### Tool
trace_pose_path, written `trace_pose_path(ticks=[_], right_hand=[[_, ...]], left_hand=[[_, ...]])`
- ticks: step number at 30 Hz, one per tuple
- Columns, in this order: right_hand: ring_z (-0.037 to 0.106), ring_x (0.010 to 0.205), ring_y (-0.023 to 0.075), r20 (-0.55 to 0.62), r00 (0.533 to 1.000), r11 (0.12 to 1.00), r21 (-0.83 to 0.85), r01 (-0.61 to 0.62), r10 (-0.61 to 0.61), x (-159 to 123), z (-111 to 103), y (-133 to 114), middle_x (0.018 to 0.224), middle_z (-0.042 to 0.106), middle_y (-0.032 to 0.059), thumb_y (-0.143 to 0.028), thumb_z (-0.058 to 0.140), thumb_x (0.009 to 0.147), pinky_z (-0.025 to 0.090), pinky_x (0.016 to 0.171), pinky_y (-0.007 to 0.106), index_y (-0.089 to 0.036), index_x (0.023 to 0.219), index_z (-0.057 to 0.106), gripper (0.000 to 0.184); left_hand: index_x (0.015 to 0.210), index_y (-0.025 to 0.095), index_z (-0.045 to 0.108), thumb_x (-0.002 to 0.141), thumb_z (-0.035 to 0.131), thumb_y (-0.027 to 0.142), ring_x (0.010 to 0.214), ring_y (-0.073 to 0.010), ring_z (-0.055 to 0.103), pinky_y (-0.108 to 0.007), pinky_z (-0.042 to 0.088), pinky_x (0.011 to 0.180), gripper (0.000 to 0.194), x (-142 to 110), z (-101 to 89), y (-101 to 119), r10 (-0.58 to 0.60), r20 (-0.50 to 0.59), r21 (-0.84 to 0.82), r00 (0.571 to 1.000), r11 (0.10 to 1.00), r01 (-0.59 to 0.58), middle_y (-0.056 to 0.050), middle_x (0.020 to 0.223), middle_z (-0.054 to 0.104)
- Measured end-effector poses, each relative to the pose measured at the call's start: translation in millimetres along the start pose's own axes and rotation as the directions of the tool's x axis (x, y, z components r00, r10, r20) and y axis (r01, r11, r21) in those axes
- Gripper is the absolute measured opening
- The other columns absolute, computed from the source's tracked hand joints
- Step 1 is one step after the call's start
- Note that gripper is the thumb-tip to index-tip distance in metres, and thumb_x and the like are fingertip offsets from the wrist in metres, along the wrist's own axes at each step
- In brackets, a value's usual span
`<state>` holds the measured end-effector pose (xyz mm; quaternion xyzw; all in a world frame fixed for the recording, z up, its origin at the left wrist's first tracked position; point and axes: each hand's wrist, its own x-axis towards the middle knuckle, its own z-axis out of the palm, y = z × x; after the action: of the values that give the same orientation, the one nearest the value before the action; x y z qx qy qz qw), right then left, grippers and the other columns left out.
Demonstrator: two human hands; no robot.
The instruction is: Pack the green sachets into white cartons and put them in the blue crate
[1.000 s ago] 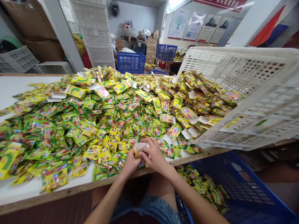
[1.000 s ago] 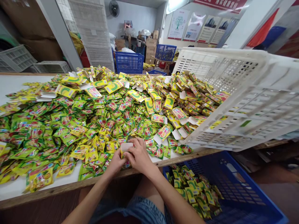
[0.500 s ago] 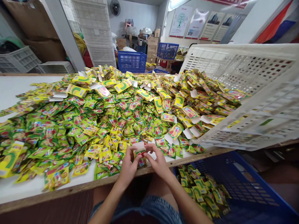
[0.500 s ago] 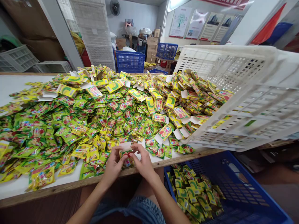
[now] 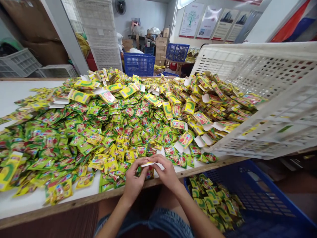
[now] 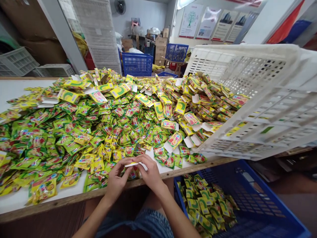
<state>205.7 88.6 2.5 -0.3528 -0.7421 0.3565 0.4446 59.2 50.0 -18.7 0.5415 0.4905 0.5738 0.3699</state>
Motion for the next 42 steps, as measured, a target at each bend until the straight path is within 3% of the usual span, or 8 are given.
trace_pose_path(ticks=[13,23,25,27,30,34,36,42], right_hand=[[0.06,0.083,0.0186,-0.086,0.993,0.985,-0.145,-0.092,0.08,1.7,5.1,-13.5,0.086,0.066,0.0046,-0.025,0.05,0.089,0.047,0.074,0.031,-0.022,0.091,0.064,0.014],[0.059,0.092,0.0185,-0.149,0.987,0.998,-0.022,-0.056,0.052,-21.6,24.1,6.5,0.094,0.064,0.0046,-0.019,0.049,0.088,0.048,0.081,0.032,-0.023,0.098,0.059,0.015],[0.059,0.092,0.0188,-0.212,0.976,0.997,-0.052,-0.058,0.046,-25.3,14.4,-0.3,0.094,0.064,0.004,-0.019,0.047,0.089,0.048,0.082,0.033,-0.024,0.097,0.058,0.016],[0.058,0.095,0.0203,-0.333,0.943,0.984,-0.161,-0.073,0.016,-32.7,-15.4,-11.7,0.094,0.064,0.0041,-0.019,0.044,0.089,0.046,0.086,0.035,-0.026,0.096,0.058,0.017],[0.058,0.091,0.0227,-0.454,0.889,0.867,-0.421,-0.266,0.053,-52.5,-89.0,-27.6,0.094,0.063,0.0052,-0.025,0.042,0.089,0.046,0.079,0.037,-0.027,0.097,0.059,0.019],[0.057,0.086,0.0252,-0.318,0.937,0.494,-0.797,-0.348,0.146,-71.4,-164.0,-23.1,0.093,0.064,0.0065,-0.028,0.045,0.085,0.043,0.076,0.04,-0.027,0.092,0.064,0.021],[0.056,0.093,0.0256,-0.261,0.954,0.408,-0.862,-0.299,0.148,-65.3,-168.4,-7.1,0.105,0.062,0.0075,-0.022,0.044,0.083,0.042,0.077,0.04,-0.026,0.1,0.063,0.026],[0.034,0.126,0.0297,-0.064,0.989,0.257,-0.962,-0.096,0.131,-0.4,-132.3,54.1,0.141,0.039,0.0068,0.005,0.041,0.065,0.034,0.092,0.044,-0.025,0.132,0.043,0.074]], left_hand=[[0.09,0.019,0.064,0.082,0.059,0.025,0.086,-0.0195,0.064,-0.031,0.05,0.08,0.011,6.9,-0.7,11.0,-0.072,-0.05,-0.001,0.996,0.997,0.072,-0.005,0.09,0.068],[0.088,0.021,0.07,0.08,0.062,0.025,0.097,-0.0223,0.062,-0.037,0.046,0.091,0.012,1.2,-8.7,3.9,-0.061,0.008,0.027,0.998,0.998,0.061,-0.006,0.097,0.07],[0.106,0.023,0.064,0.081,0.06,0.025,0.1,-0.022,0.062,-0.037,0.047,0.091,0.025,-1.3,-8.6,3.7,-0.074,0.0,0.005,0.997,0.997,0.074,-0.007,0.107,0.067],[0.118,0.023,0.054,0.082,0.059,0.025,0.1,-0.0213,0.063,-0.037,0.048,0.09,0.036,-2.7,-8.8,3.1,-0.087,-0.008,-0.049,0.996,0.995,0.086,-0.007,0.113,0.065],[0.111,0.021,0.054,0.084,0.057,0.027,0.094,-0.0206,0.065,-0.037,0.049,0.088,0.028,-2.1,-9.6,1.9,-0.119,-0.013,-0.067,0.993,0.991,0.117,-0.008,0.104,0.067],[0.102,0.02,0.059,0.084,0.057,0.028,0.09,-0.0209,0.066,-0.035,0.05,0.085,0.02,-0.5,-8.1,1.5,-0.132,0.031,0.049,0.991,0.99,0.13,-0.008,0.098,0.067],[0.1,0.02,0.06,0.083,0.057,0.028,0.09,-0.0212,0.066,-0.035,0.051,0.084,0.018,-1.0,-6.9,1.0,-0.119,0.057,0.097,0.991,0.989,0.113,-0.008,0.099,0.067],[0.1,0.019,0.06,0.084,0.056,0.028,0.09,-0.0211,0.065,-0.035,0.05,0.084,0.019,-3.6,-8.5,-0.8,-0.08,0.057,0.144,0.995,0.987,0.071,-0.008,0.098,0.067]])
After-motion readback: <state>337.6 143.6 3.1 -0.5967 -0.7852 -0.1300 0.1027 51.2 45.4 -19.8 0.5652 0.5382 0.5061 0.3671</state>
